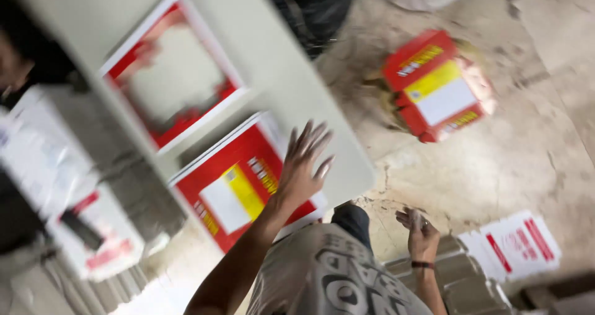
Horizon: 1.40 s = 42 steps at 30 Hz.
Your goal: Punching out perforated sections from cardboard box blanks and stacking the pieces.
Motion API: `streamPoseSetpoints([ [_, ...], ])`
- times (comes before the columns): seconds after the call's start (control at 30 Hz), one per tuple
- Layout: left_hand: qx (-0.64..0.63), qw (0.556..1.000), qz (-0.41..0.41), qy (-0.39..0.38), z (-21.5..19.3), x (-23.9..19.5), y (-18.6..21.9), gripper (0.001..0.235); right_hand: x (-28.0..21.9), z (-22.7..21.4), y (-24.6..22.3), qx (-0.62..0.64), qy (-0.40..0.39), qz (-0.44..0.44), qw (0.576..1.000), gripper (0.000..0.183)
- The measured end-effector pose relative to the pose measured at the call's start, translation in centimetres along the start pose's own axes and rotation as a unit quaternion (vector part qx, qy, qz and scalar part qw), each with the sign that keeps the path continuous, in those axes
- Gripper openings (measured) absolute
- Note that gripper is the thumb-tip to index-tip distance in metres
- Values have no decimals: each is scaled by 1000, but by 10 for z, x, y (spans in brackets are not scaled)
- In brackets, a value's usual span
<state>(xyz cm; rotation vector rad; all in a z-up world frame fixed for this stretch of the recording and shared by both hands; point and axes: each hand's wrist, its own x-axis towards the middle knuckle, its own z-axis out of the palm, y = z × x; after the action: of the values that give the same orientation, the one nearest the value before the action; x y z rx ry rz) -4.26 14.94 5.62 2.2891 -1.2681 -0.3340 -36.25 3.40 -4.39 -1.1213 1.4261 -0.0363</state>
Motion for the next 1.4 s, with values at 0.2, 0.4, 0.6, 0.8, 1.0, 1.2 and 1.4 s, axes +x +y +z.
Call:
streamPoseSetpoints([
  [0.2,89,861,-500,21,-50,-270,-101,81,-47,90,-46,-19,-39,-130,991,25],
  [0.4,-289,695,-639,159,-24,-346,-127,48,-28,171,-22,-270,-86,-330,900,36],
  [0.6,-321,708,-625,78,-87,-323,-94,77,-29,182,-25,-358,9,-282,890,38],
  [0.8,-355,737,-572,56,-78,-334,-106,88,-2,186,-18,-454,80,-201,865,43],
  [1.0,-397,730,-557,18,-91,-334,-101,95,-11,202,-22,-395,104,-192,892,43],
  [1.2,-454,694,-555,55,-85,-335,-99,89,-19,203,-46,-439,101,-173,876,46],
  [1.4,-414,723,-553,-8,-59,-342,-116,95,-35,206,-68,-485,94,-172,852,50],
])
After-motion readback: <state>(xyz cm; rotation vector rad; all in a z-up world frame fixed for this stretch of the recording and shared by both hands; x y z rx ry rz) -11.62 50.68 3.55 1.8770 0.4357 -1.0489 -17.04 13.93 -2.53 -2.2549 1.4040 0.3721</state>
